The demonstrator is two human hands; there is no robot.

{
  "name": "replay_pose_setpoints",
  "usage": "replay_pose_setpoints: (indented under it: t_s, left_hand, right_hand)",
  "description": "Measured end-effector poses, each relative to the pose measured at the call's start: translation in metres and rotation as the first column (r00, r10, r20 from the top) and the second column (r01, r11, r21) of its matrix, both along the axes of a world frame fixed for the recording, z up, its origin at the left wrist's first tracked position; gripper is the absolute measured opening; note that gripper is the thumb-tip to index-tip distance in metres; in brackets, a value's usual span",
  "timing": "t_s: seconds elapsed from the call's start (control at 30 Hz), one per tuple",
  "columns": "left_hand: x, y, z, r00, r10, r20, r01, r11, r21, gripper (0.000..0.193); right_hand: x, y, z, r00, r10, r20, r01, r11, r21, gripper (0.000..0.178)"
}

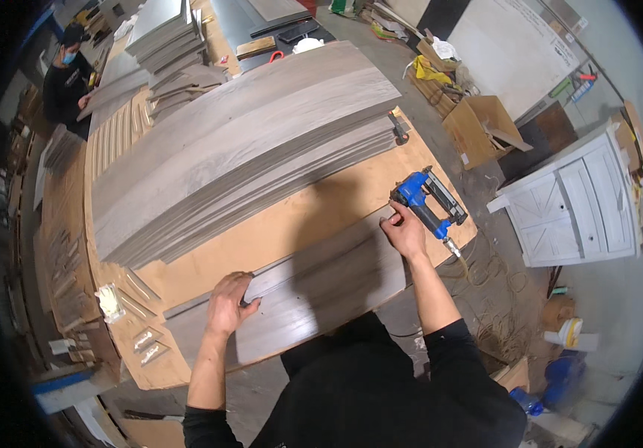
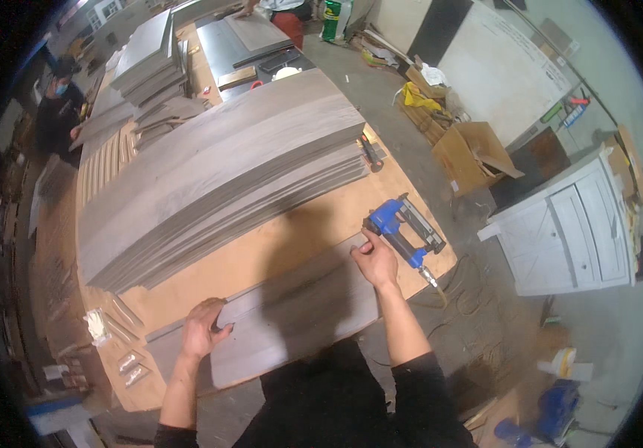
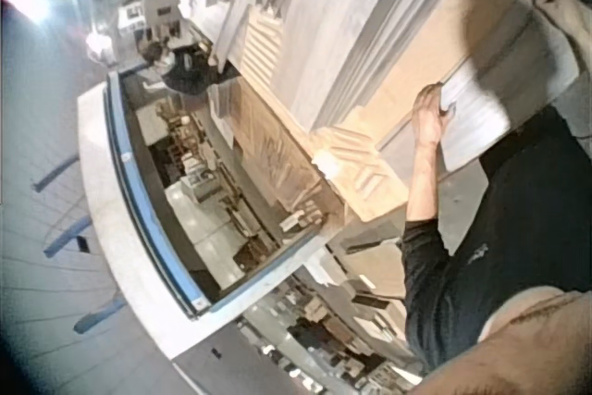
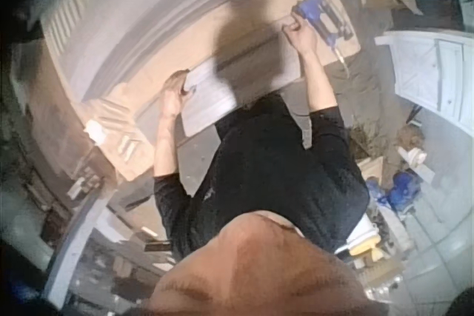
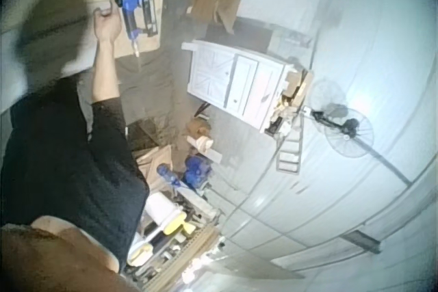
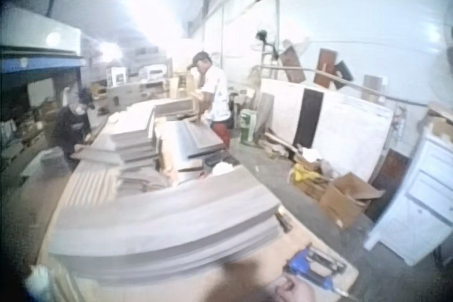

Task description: Using a pneumatic nail gun and a hammer to attach decorative wood strips to panels in a furniture manufacturing workshop.

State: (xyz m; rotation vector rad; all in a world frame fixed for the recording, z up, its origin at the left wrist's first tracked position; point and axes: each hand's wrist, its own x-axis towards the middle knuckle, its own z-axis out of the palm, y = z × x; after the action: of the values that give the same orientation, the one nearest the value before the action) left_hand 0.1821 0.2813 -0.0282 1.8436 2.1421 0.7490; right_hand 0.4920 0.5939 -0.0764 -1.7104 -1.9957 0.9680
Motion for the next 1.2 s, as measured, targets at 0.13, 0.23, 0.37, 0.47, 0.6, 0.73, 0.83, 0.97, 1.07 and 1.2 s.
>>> replay_pose_setpoints:
  t_s: [0.13, 0.23, 0.37, 0.47, 0.6, 0.73, 0.83, 0.97, 1.07, 1.2]
  left_hand:
    - [0.002, -0.002, 0.002, 0.993, 0.105, 0.054, -0.098, 0.989, -0.109, 0.051]
    - [-0.004, -0.015, -0.008, 0.97, 0.226, 0.094, -0.205, 0.96, -0.192, 0.052]
    - [-0.006, -0.006, -0.027, 0.976, 0.215, 0.015, -0.207, 0.954, -0.217, 0.051]
    - [-0.004, 0.008, -0.041, 0.979, 0.205, -0.001, -0.201, 0.957, -0.208, 0.049]
    - [-0.002, 0.001, -0.029, 0.962, 0.263, 0.072, -0.234, 0.932, -0.276, 0.048]
    - [-0.002, -0.028, -0.03, 0.961, 0.275, 0.019, -0.252, 0.906, -0.34, 0.05]
    - [-0.001, -0.04, -0.029, 0.954, 0.292, 0.065, -0.252, 0.903, -0.349, 0.052]
    - [-0.018, -0.061, -0.06, 0.96, 0.281, -0.009, -0.274, 0.928, -0.252, 0.05]
    - [-0.035, -0.095, -0.049, 0.943, 0.32, -0.092, -0.333, 0.908, -0.254, 0.048]
    - [-0.061, -0.138, -0.034, 0.91, 0.377, -0.173, -0.413, 0.857, -0.309, 0.047]
  right_hand:
    - [-0.001, 0.002, -0.002, 0.999, 0.042, -0.018, -0.042, 0.999, 0.034, 0.054]
    - [-0.009, 0.005, -0.009, 0.991, 0.1, -0.087, -0.096, 0.994, 0.048, 0.048]
    - [0.025, 0.036, -0.051, 0.974, 0.206, -0.09, -0.193, 0.972, 0.134, 0.041]
    - [0.033, 0.041, -0.047, 0.97, 0.186, -0.156, -0.17, 0.979, 0.115, 0.047]
    - [0.024, 0.033, -0.034, 0.95, 0.212, -0.229, -0.213, 0.977, 0.023, 0.034]
    - [0.008, 0.005, -0.024, 0.94, 0.259, -0.22, -0.259, 0.965, 0.029, 0.033]
    - [0.026, 0.0, -0.035, 0.97, 0.234, -0.073, -0.23, 0.971, 0.062, 0.036]
    - [0.022, 0.005, -0.039, 0.951, 0.309, -0.009, -0.301, 0.933, 0.198, 0.038]
    - [0.037, 0.017, -0.049, 0.94, 0.297, -0.167, -0.286, 0.954, 0.085, 0.039]
    - [0.032, 0.017, -0.046, 0.933, 0.317, -0.167, -0.311, 0.948, 0.066, 0.04]
